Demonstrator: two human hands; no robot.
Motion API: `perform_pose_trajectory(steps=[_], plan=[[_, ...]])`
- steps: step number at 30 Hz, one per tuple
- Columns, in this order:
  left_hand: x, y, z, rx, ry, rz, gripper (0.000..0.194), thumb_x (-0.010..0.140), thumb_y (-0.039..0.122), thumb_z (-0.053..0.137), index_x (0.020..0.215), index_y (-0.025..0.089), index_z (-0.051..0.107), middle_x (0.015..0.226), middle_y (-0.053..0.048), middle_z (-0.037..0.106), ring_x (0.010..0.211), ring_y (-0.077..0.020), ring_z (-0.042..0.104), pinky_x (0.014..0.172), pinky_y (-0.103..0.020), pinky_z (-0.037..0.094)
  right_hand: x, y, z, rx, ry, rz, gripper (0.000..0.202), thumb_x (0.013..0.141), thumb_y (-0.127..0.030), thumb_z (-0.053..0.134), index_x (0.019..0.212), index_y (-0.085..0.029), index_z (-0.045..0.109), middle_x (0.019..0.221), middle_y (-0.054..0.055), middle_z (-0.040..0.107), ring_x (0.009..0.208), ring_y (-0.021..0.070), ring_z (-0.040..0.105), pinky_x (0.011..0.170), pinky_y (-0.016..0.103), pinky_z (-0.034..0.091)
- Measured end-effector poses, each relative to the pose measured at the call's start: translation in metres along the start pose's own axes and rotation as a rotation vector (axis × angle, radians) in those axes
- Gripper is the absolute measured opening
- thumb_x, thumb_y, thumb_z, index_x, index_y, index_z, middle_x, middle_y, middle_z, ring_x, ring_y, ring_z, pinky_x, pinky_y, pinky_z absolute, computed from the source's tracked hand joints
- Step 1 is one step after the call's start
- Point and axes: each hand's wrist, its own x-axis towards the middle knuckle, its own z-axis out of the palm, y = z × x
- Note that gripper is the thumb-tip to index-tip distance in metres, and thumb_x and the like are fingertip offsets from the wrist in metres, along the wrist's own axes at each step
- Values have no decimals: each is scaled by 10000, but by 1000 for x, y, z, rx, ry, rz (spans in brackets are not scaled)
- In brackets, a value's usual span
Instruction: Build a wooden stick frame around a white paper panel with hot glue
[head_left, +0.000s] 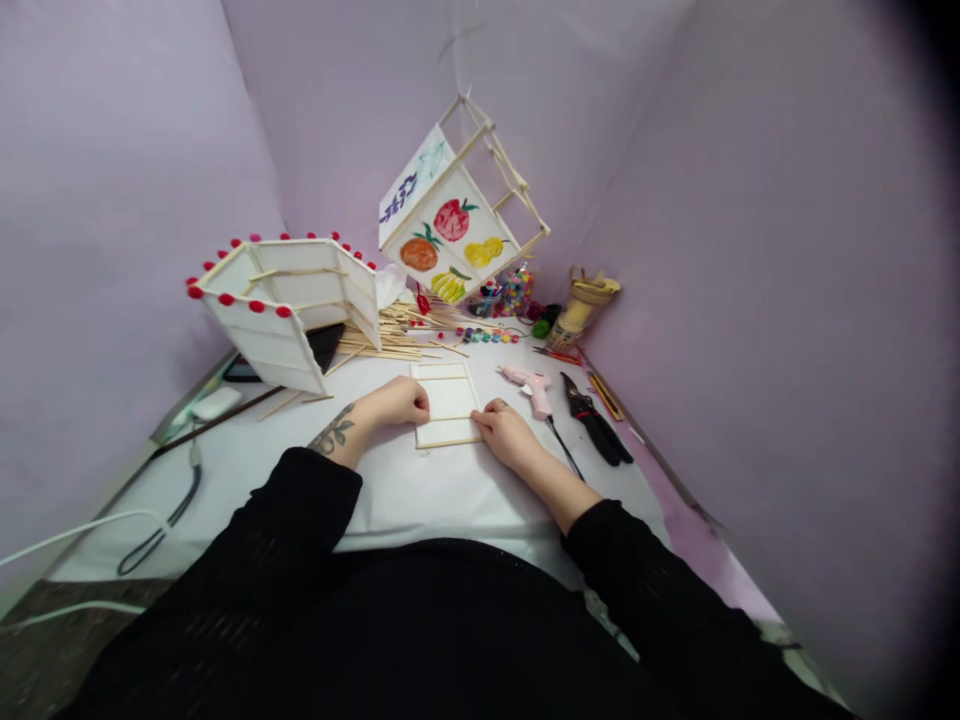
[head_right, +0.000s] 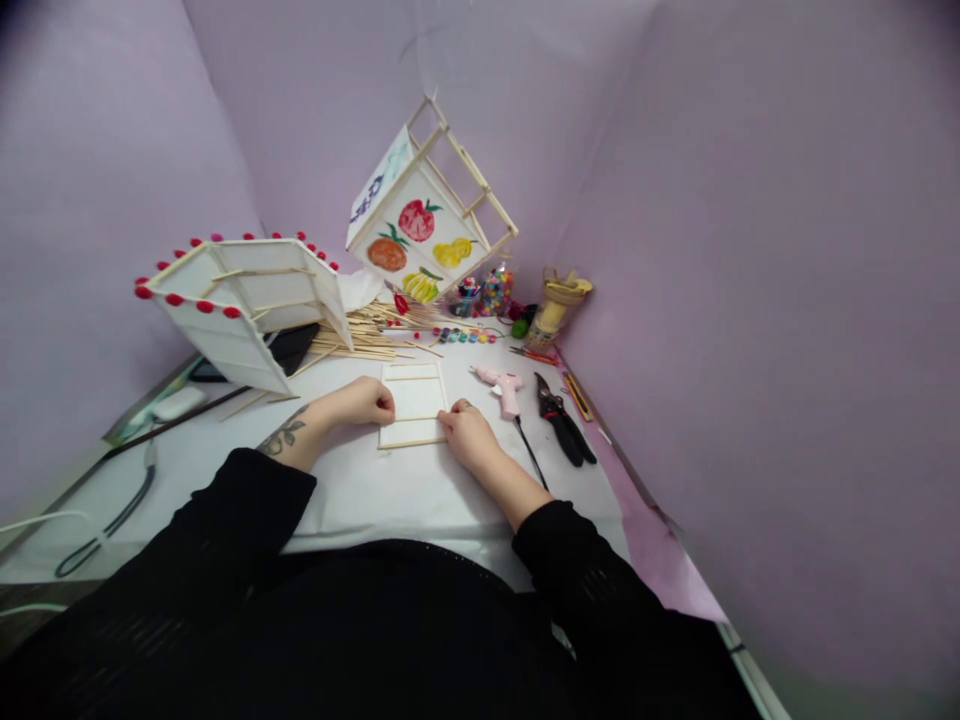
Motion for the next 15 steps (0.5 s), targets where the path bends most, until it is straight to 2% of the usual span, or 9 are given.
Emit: perform_pose_trajectory(steps=[15], plan=[[4, -6, 4, -11, 14, 37, 186, 653, 247, 578, 728, 156, 722, 686, -21, 684, 651, -146, 582, 629, -240, 409, 5, -7, -6, -79, -92, 0, 274, 918, -144, 439, 999, -152, 700, 929, 128, 597, 766, 198, 545, 779, 282, 400]])
